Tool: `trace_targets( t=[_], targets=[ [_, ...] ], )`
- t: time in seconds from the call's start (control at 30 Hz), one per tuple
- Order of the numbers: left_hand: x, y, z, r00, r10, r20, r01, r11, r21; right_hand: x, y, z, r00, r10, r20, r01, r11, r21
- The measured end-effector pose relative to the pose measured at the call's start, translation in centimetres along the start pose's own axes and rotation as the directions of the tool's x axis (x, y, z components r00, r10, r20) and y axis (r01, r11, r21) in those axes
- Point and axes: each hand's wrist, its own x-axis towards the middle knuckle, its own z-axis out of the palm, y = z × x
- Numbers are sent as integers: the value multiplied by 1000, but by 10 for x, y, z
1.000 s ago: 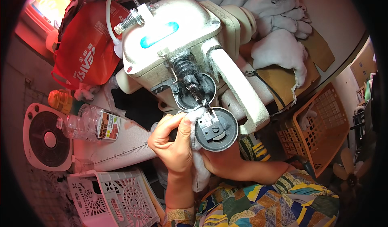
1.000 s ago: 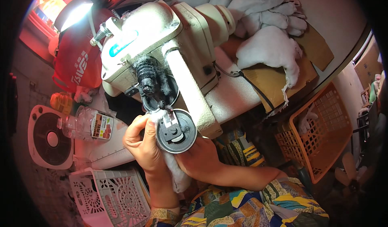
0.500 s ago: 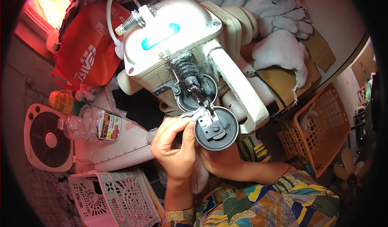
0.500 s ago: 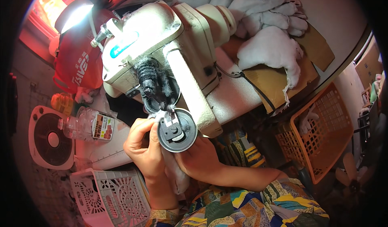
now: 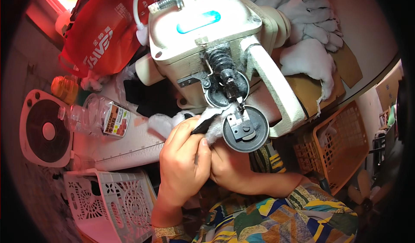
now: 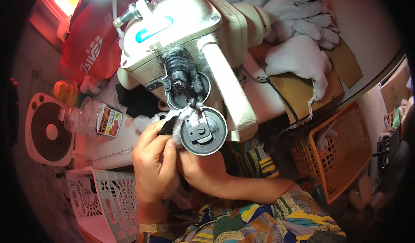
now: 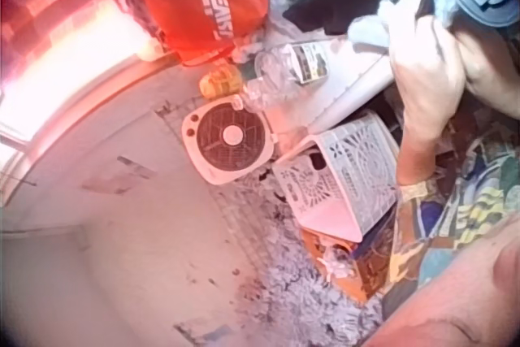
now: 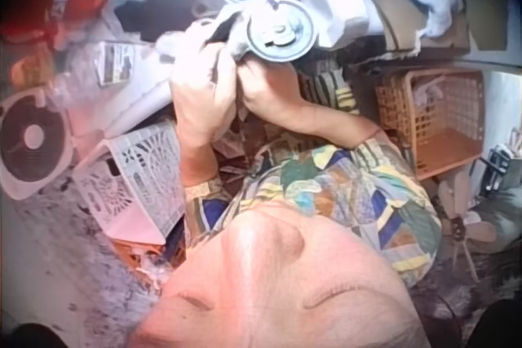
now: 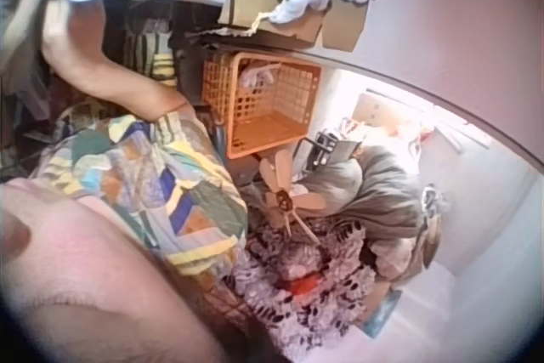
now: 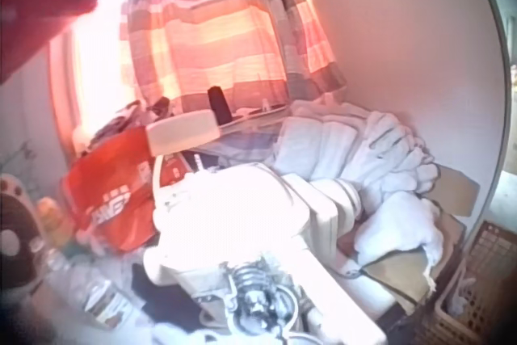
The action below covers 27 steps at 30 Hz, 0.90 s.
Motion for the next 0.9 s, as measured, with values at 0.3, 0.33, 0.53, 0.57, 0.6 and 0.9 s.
trace_targets(
  t=[0.3,0.33,0.53,0.57,0.6,0.9],
  targets=[
    [-14,-5,7,964,117,-238,-109,993,45,1,-21,-34,926,4,376,84,973,-216],
    [-16,-7,7,960,127,-251,-125,992,23,4,-24,-46,927,-46,372,143,960,-239],
    [-19,-15,12,922,201,-330,-234,970,-63,46,-37,-130,830,-464,309,529,831,-174],
    [-18,-19,14,906,226,-357,-261,964,-52,62,-35,-133,795,-531,294,590,789,-171],
    [-18,-24,15,891,246,-382,-277,960,-28,79,-28,-132,771,-559,306,614,780,-123],
    [-13,-22,12,833,323,-449,-328,942,69,144,-24,-114,565,-395,725,507,859,73]
  ],
)
